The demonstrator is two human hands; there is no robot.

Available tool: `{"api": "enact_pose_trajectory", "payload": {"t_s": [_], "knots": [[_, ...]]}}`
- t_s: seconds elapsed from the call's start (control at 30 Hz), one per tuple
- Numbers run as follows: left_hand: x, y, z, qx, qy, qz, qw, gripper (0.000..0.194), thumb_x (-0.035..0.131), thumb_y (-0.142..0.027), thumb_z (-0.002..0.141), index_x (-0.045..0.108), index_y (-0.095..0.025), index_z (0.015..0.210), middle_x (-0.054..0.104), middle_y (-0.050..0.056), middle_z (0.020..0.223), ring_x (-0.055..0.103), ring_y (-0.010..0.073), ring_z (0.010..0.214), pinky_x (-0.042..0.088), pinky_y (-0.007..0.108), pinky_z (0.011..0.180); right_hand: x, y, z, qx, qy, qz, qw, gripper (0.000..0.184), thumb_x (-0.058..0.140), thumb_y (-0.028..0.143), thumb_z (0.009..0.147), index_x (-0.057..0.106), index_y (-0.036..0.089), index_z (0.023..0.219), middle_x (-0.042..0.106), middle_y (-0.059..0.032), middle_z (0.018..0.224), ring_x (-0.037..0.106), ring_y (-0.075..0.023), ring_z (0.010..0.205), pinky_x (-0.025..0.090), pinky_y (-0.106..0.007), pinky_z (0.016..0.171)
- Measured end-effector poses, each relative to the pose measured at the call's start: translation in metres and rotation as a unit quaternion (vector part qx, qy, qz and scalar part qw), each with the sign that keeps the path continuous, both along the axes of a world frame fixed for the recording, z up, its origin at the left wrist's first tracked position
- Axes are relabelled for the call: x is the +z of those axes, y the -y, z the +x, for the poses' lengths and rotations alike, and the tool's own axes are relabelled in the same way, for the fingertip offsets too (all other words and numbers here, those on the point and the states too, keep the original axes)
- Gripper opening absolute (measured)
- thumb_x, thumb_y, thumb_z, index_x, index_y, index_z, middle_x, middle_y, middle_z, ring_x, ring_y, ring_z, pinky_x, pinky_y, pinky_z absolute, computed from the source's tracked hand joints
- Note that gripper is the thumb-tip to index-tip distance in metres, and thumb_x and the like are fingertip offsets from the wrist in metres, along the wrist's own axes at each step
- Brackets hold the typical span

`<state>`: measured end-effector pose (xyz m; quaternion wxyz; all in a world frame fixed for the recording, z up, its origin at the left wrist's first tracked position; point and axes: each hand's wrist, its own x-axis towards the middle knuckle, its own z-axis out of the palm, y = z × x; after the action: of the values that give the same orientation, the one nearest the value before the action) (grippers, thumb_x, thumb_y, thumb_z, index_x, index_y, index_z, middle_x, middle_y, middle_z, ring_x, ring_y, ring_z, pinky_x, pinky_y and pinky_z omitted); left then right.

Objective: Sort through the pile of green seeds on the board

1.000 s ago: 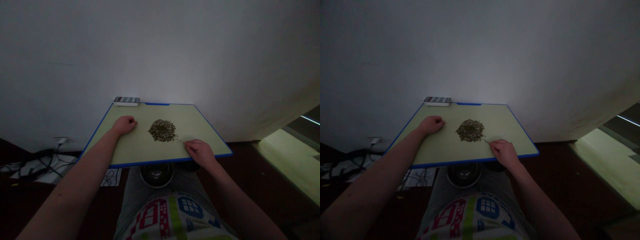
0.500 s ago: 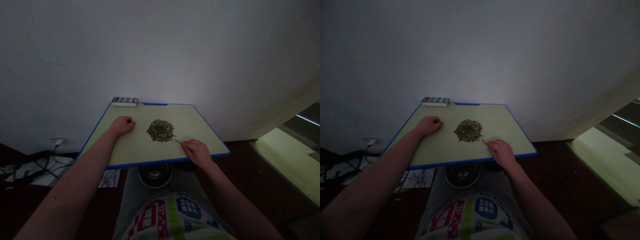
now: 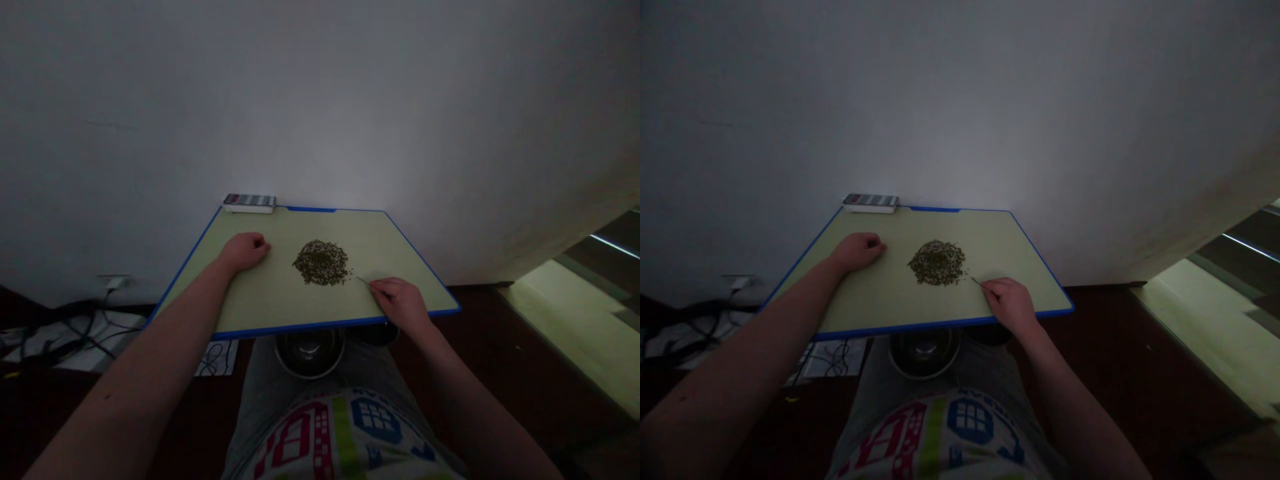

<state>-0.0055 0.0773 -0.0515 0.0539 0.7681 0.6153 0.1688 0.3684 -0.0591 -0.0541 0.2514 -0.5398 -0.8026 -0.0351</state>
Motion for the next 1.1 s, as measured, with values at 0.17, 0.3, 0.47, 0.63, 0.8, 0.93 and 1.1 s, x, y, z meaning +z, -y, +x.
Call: {"api": "enact_pose_trajectory", "payload": {"t_s": [0.17, 0.3, 0.47, 0.63, 0.8, 0.93, 1.1], "knots": [[0.002, 0.002, 0.001, 0.001, 0.0, 0.002, 1.0, 0.039, 0.04, -0.051, 0.075, 0.064, -0.019, 0.074, 0.063, 0.006, 0.071, 0.054, 0.0187, 0.065, 0.037, 0.03, 0.058, -0.002, 0.004, -0.009, 0.022, 0.017, 0.005, 1.0, 0.024, 0.05, 0.023, 0.085, 0.072, 0.024, 0.095, 0.072, -0.0028, 0.094, 0.064, -0.0166, 0.087, 0.051, -0.03, 0.08], [0.005, 0.004, 0.002, 0.0, -0.007, -0.003, 1.0, 0.04, 0.039, -0.052, 0.075, 0.063, -0.019, 0.075, 0.063, 0.006, 0.07, 0.054, 0.0182, 0.065, 0.037, 0.029, 0.059, -0.001, -0.004, -0.013, 0.003, 0.027, 0.003, 1.0, 0.025, 0.05, 0.023, 0.085, 0.072, 0.024, 0.096, 0.072, -0.0027, 0.095, 0.064, -0.0173, 0.088, 0.05, -0.031, 0.081], [0.003, 0.003, 0.001, 0.001, -0.012, -0.002, 1.0, 0.04, 0.039, -0.052, 0.075, 0.063, -0.019, 0.074, 0.063, 0.006, 0.069, 0.054, 0.0179, 0.064, 0.037, 0.029, 0.058, 0.003, -0.016, -0.01, -0.029, 0.049, -0.016, 0.998, 0.026, 0.049, 0.023, 0.085, 0.071, 0.023, 0.098, 0.071, -0.0027, 0.097, 0.064, -0.0181, 0.09, 0.049, -0.031, 0.082], [0.002, 0.002, 0.001, 0.0, 0.0, 0.0, 1.0, 0.039, 0.041, -0.051, 0.075, 0.063, -0.019, 0.074, 0.063, 0.005, 0.068, 0.054, 0.017, 0.063, 0.037, 0.028, 0.056, 0.007, -0.029, -0.001, -0.073, 0.062, -0.029, 0.995, 0.027, 0.048, 0.026, 0.085, 0.071, 0.022, 0.099, 0.071, -0.004, 0.098, 0.064, -0.0196, 0.09, 0.048, -0.032, 0.081], [0.002, 0.002, 0.001, -0.002, -0.004, 0.003, 1.0, 0.038, 0.041, -0.051, 0.075, 0.063, -0.019, 0.074, 0.064, 0.006, 0.07, 0.054, 0.0174, 0.064, 0.037, 0.028, 0.058, 0.01, -0.033, 0.004, -0.092, 0.094, -0.034, 0.991, 0.029, 0.045, 0.029, 0.087, 0.071, 0.021, 0.1, 0.071, -0.0049, 0.097, 0.065, -0.0201, 0.087, 0.049, -0.031, 0.077], [0.001, 0.002, 0.0, -0.005, 0.0, 0.003, 1.0, 0.037, 0.042, -0.049, 0.076, 0.063, -0.019, 0.075, 0.064, 0.007, 0.071, 0.054, 0.0181, 0.065, 0.037, 0.029, 0.059, 0.011, -0.021, -0.001, -0.098, 0.12, -0.02, 0.988, 0.03, 0.044, 0.027, 0.088, 0.071, 0.02, 0.099, 0.071, -0.0061, 0.098, 0.065, -0.0202, 0.088, 0.048, -0.031, 0.077], [0.001, 0.002, 0.0, -0.005, -0.001, 0.008, 1.0, 0.038, 0.042, -0.05, 0.076, 0.063, -0.019, 0.074, 0.064, 0.007, 0.072, 0.055, 0.0184, 0.066, 0.037, 0.029, 0.059, 0.009, -0.005, -0.011, -0.072, 0.12, -0.013, 0.99, 0.029, 0.044, 0.024, 0.088, 0.071, 0.021, 0.098, 0.071, -0.0047, 0.096, 0.064, -0.0188, 0.086, 0.049, -0.029, 0.077]]}}
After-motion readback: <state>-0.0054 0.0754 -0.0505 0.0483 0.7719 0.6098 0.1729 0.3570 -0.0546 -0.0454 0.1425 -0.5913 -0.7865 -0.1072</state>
